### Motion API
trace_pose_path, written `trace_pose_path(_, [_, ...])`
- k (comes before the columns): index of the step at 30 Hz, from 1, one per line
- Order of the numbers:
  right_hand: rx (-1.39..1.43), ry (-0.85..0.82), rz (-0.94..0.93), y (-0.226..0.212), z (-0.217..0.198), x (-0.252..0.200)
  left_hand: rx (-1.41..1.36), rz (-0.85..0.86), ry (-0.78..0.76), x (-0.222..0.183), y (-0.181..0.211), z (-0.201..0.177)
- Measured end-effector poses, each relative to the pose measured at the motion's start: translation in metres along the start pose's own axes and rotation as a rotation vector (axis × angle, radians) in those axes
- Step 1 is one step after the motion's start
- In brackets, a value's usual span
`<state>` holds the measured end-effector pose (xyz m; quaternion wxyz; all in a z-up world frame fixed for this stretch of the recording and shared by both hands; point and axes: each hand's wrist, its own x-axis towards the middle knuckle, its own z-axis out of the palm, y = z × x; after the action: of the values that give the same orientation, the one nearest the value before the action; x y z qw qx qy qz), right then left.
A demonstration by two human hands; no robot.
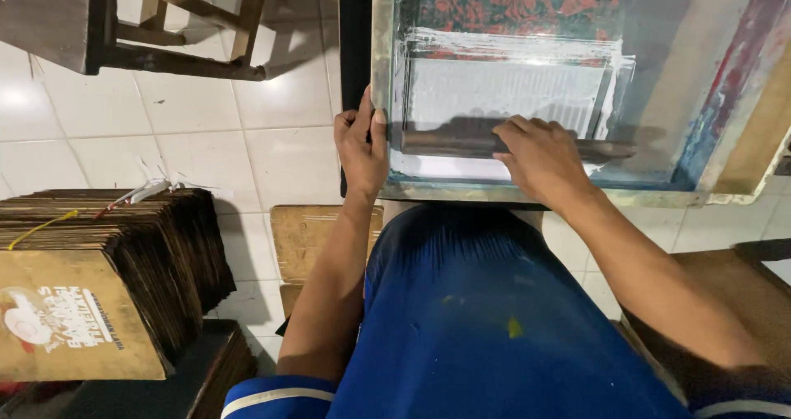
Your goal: Manually screen printing a white design onto black t-shirts using a squeegee and screen frame.
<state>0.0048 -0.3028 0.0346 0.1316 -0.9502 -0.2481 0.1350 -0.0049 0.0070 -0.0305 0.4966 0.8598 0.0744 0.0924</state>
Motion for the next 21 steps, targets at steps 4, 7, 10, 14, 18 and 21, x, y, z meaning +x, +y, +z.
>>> trace_pose_path(4, [-0.006,-0.022,-0.025,-0.024,-0.013,-0.020,-0.004,-0.002,0.028,-0.001,0.003,-0.002])
trace_pose_path(7, [0.081,0.050,0.032,-0.033,-0.011,-0.027,-0.027,-0.005,0.034,0.004,0.008,-0.002])
trace_pose_path(10, [-0.047,0.027,0.007,-0.003,0.002,-0.009,-0.024,-0.027,-0.006,0.004,0.012,-0.005])
trace_pose_path(14, [-0.027,0.024,0.036,0.031,-0.044,0.070,0.042,-0.046,-0.042,0.008,0.021,-0.008])
trace_pose_path(18, [-0.020,-0.114,0.138,0.070,-0.064,0.126,0.094,-0.034,-0.050,0.006,0.022,-0.006])
trace_pose_path(21, [-0.133,-0.023,0.074,0.056,-0.064,0.117,0.074,-0.075,-0.062,0.008,0.025,-0.005])
